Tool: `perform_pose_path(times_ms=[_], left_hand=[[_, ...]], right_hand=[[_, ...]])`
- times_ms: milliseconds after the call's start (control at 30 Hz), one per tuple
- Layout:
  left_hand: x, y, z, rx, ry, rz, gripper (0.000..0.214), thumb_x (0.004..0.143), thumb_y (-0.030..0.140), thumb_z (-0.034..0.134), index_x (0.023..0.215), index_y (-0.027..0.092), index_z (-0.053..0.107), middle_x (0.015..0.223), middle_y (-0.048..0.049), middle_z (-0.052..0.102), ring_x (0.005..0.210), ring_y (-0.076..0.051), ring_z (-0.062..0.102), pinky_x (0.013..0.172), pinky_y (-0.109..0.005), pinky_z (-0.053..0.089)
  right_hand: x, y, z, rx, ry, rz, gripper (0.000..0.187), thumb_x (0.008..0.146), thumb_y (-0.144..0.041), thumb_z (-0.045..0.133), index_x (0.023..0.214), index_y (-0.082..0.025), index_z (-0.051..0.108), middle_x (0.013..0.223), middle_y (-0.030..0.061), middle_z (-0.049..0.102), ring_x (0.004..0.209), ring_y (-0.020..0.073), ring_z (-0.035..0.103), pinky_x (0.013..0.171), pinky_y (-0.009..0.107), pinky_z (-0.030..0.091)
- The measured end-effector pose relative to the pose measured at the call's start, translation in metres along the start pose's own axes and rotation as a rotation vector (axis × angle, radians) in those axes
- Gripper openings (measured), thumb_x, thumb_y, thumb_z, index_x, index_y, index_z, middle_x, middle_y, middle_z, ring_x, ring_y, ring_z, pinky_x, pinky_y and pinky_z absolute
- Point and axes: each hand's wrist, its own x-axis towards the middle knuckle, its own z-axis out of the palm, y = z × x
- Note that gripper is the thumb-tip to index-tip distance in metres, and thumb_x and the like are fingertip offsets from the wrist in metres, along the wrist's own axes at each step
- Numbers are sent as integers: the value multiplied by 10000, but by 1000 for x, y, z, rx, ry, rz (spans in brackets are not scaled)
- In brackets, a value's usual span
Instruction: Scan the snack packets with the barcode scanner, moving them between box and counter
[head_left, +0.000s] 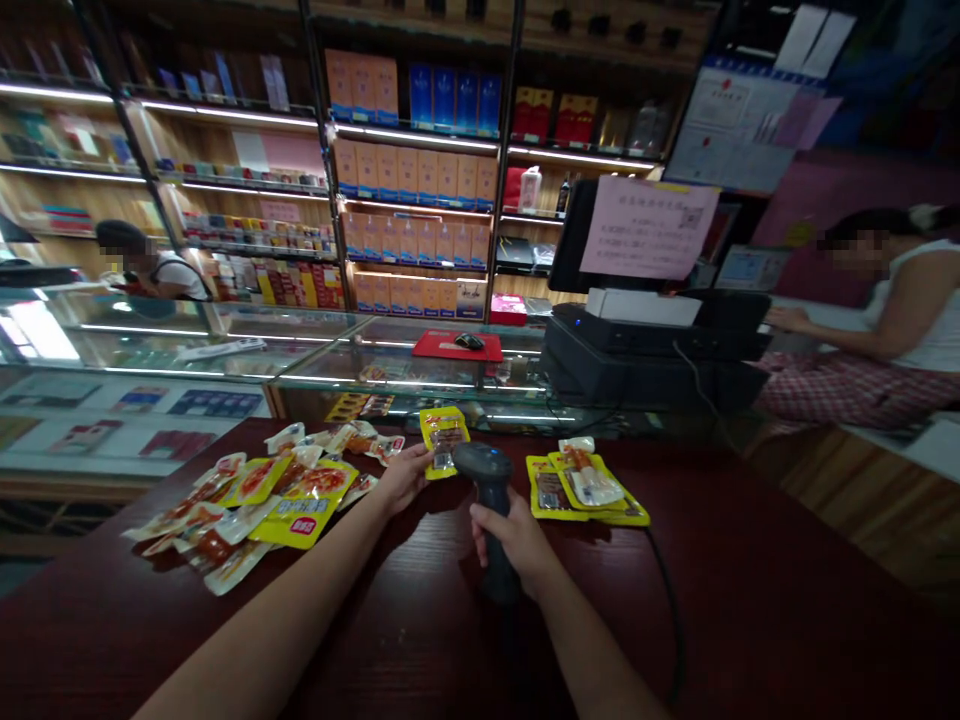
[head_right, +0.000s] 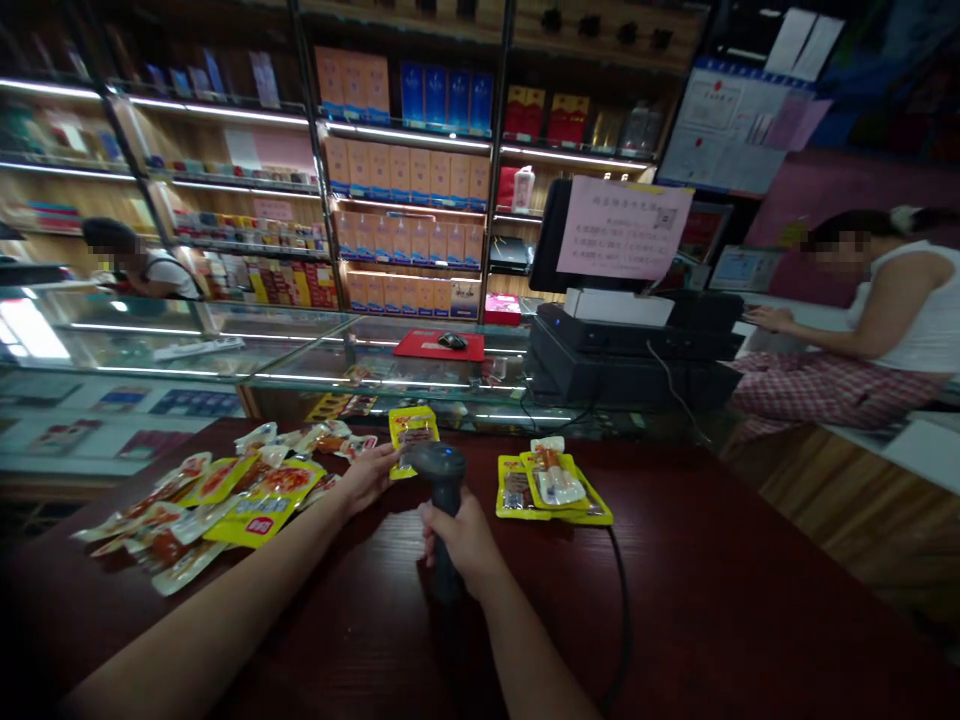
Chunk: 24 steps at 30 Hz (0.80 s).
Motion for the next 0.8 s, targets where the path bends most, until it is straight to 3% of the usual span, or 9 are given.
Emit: perform_pose_path(times_ms=[167,333,400,533,667,800], left_hand=[[10,-17,60,54,-103,-96,196,746,87,613,939,74,646,816,-140,700,675,-189,675,632,-274,541],[29,-54,114,77,-207,-125,161,706,85,634,865,81,653,804,-138,699,699,-204,671,704,-316,523],[37,-71,125,186,-179,-90,135,670,76,651,804,92,658,743,-110,693,661,-198,656,699,-319,510],[46,-97,134,449,-6,9,99,609,49,664,654,136,648,578,-45,643,678,-212,637,712,-304,482],[50,-110,146,592,61,57,154,551,18,661,619,155,646,558,-25,626,679,-210,620,715,-299,462],[48,-117,171,805,95,103,126,542,51,671,606,155,642,585,-31,625,652,-199,598,690,-286,445]], right_hand=[[-15,-19,-37,11,82,-40,412,632,-442,722,846,-203,462,494,-83,554,346,83,472,313,185,410],[-34,-31,-75,28,202,-82,372,642,-435,725,780,-193,477,505,-72,558,349,77,474,320,183,412],[-41,-34,-88,43,235,-100,371,642,-426,731,783,-190,483,503,-70,558,355,79,476,321,184,415],[-53,-38,-105,79,271,-125,402,620,-434,749,804,-190,488,496,-69,558,350,86,476,319,195,421],[-58,-39,-113,86,274,-134,413,610,-443,753,802,-189,491,487,-68,558,340,87,472,310,194,409],[-57,-39,-115,83,268,-139,414,609,-446,749,814,-192,496,481,-74,555,336,81,462,318,191,405]])
